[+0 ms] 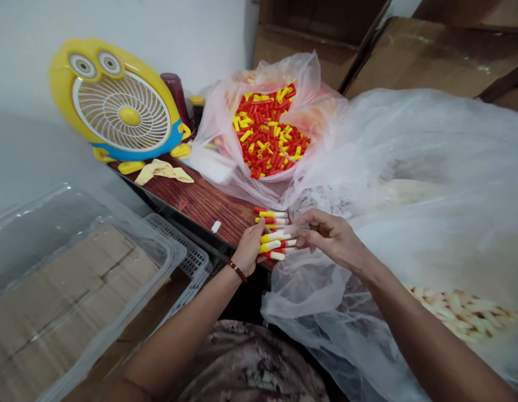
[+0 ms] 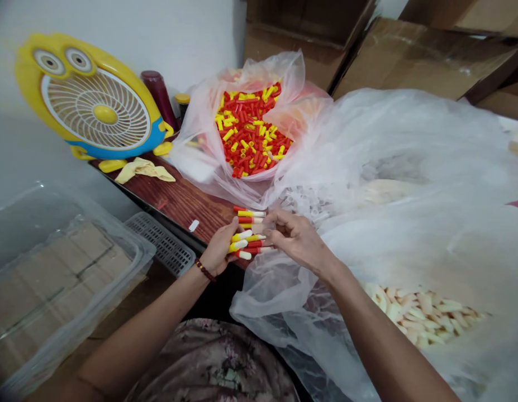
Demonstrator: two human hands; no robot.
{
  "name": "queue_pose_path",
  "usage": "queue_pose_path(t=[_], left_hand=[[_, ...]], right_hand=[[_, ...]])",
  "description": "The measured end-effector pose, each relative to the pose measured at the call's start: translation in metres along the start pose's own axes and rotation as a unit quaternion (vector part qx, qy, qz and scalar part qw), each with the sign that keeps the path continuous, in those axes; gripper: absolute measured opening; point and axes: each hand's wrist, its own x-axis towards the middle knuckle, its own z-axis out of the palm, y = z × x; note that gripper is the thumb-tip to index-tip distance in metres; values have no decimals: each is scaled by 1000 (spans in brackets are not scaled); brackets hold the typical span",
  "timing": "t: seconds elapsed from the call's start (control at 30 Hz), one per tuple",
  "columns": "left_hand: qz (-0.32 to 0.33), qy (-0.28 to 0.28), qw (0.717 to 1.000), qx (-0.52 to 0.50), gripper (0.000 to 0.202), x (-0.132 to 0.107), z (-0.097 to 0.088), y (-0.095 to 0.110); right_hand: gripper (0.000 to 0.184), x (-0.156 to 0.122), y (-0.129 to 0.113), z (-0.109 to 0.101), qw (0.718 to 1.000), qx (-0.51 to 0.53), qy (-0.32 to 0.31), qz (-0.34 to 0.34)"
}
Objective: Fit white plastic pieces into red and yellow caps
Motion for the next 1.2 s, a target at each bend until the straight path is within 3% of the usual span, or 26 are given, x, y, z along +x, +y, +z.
queue_pose_path(t=[0.2, 0.43, 0.6, 0.8, 0.9, 1.0, 1.1, 1.2], left_hand=[[-18, -24, 1000, 9, 44, -8, 8, 1], [11, -47, 999, 25, 44, -9, 14, -3], [132, -17, 991, 23, 42, -5, 12, -8], [23, -62, 998, 6, 38, -10, 13, -3], [30, -72, 997, 7, 35, -11, 12, -2], [133, -48, 989, 30, 31, -11, 10, -4], [238, -28, 967, 92, 28, -10, 8, -7], [246, -25, 963, 104, 25, -6, 7, -8]], right_hand=[[20, -12, 6, 1, 991, -100, -26, -80], [25, -17, 6, 13, 957, -208, -1, -202], [25, -18, 3, 19, 959, -237, -8, -153], [28, -23, 7, 16, 921, -329, 0, -209], [29, -25, 9, 17, 911, -353, 2, -214], [29, -26, 7, 23, 934, -305, 19, -183], [31, -25, 4, 28, 968, -234, 28, -85], [31, -25, 3, 27, 978, -199, 24, -64]])
